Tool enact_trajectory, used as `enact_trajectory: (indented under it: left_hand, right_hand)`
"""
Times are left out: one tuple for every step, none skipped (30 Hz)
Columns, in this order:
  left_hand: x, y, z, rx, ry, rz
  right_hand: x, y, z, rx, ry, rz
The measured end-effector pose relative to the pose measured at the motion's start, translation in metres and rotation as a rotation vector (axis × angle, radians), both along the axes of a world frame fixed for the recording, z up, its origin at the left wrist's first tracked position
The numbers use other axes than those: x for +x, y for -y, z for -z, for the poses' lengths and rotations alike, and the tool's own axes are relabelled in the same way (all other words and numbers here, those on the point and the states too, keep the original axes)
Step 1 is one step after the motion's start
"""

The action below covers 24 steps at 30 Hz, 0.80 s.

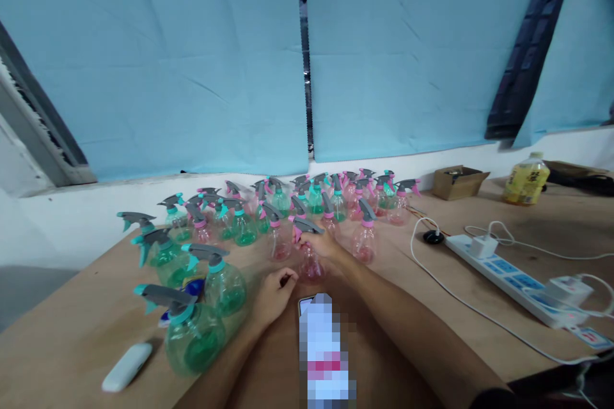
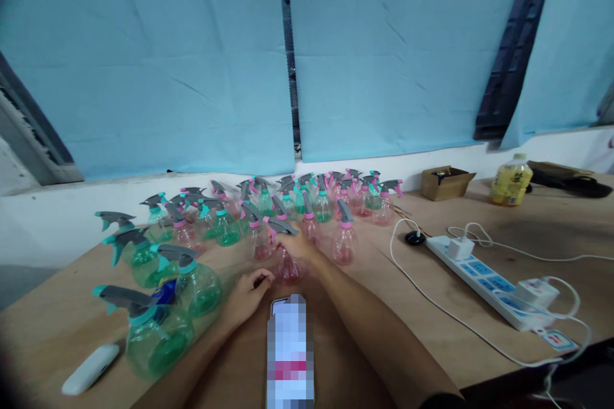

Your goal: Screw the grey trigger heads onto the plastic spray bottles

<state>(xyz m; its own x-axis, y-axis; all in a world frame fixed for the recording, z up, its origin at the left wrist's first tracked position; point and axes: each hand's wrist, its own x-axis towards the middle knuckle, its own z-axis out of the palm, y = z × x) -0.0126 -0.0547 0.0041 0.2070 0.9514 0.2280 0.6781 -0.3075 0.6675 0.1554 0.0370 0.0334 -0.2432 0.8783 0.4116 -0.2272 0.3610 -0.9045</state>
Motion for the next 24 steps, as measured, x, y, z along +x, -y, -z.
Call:
enact_trajectory:
  left_hand:
    - [0.0000, 0.0001, -0.0001, -0.002, 0.000, 0.002]
    - [0.0001, 0.0001, -0.0002, -0.004, 0.001, 0.003]
    - [0.0002, 0.0001, -0.0004, -0.007, 0.002, 0.002]
    - [0.0004, 0.0001, -0.0006, -0.011, 0.002, 0.000]
    - [0.0005, 0.0000, -0.0008, -0.014, 0.000, 0.001]
    - [0.0007, 0.0000, -0.0010, -0.014, -0.002, 0.000]
    - [0.0008, 0.0000, -0.0013, -0.010, -0.004, 0.000]
    - [0.0009, 0.0000, -0.0015, -0.006, -0.007, 0.001]
    - [0.0009, 0.0002, -0.0018, -0.001, -0.008, 0.001]
    - [0.0010, 0.0004, -0.0021, 0.003, -0.007, 0.001]
    - [0.0010, 0.0008, -0.0025, 0.004, -0.005, 0.002]
    - [0.0011, 0.0012, -0.0029, 0.000, -0.005, 0.004]
    - [0.0011, 0.0015, -0.0033, -0.004, -0.005, 0.002]
    - [0.0012, 0.0019, -0.0036, -0.008, -0.006, 0.001]
    - [0.0012, 0.0021, -0.0039, -0.009, -0.007, 0.001]
    - [0.0013, 0.0022, -0.0040, -0.009, -0.006, 0.001]
    - [0.0013, 0.0022, -0.0040, -0.008, -0.007, 0.001]
    - [0.0012, 0.0020, -0.0038, -0.007, -0.009, 0.000]
    - [0.0012, 0.0017, -0.0036, -0.007, -0.012, -0.001]
    - [0.0011, 0.0014, -0.0032, -0.007, -0.014, -0.001]
    - [0.0011, 0.0011, -0.0028, -0.006, -0.015, -0.002]
    - [0.0010, 0.0008, -0.0025, -0.005, -0.014, -0.001]
    - [0.0010, 0.0007, -0.0022, -0.003, -0.010, 0.002]
    - [0.0010, 0.0006, -0.0020, -0.001, -0.005, 0.005]
  right_hand:
    - [-0.0001, 0.0004, -0.0002, 0.021, 0.007, -0.005]
    - [-0.0001, 0.0011, -0.0003, 0.038, 0.011, -0.004]
    - [-0.0001, 0.0020, -0.0005, 0.052, 0.013, 0.001]
    - [-0.0001, 0.0030, -0.0005, 0.060, 0.011, 0.008]
    - [-0.0001, 0.0040, -0.0005, 0.064, 0.006, 0.016]
    - [-0.0001, 0.0048, -0.0004, 0.065, 0.005, 0.019]
    - [-0.0001, 0.0054, -0.0001, 0.063, 0.008, 0.024]
    - [-0.0001, 0.0057, 0.0002, 0.061, 0.014, 0.031]
    - [-0.0001, 0.0057, 0.0006, 0.056, 0.020, 0.038]
    - [0.0000, 0.0055, 0.0010, 0.051, 0.027, 0.043]
    - [0.0002, 0.0051, 0.0016, 0.047, 0.036, 0.048]
    - [0.0005, 0.0046, 0.0021, 0.045, 0.048, 0.053]
    - [0.0009, 0.0041, 0.0026, 0.044, 0.060, 0.065]
    - [0.0012, 0.0037, 0.0031, 0.043, 0.072, 0.082]
    - [0.0014, 0.0032, 0.0036, 0.042, 0.084, 0.097]
    - [0.0016, 0.0028, 0.0040, 0.043, 0.090, 0.104]
    - [0.0016, 0.0023, 0.0045, 0.047, 0.091, 0.100]
    - [0.0015, 0.0018, 0.0051, 0.055, 0.087, 0.086]
    - [0.0012, 0.0012, 0.0057, 0.067, 0.079, 0.064]
    - [0.0008, 0.0007, 0.0063, 0.080, 0.070, 0.038]
    - [0.0004, 0.0003, 0.0069, 0.088, 0.058, 0.019]
    - [-0.0001, 0.0000, 0.0075, 0.090, 0.047, 0.007]
    - [-0.0005, -0.0001, 0.0079, 0.087, 0.037, 0.001]
    - [-0.0008, 0.0000, 0.0080, 0.080, 0.030, -0.003]
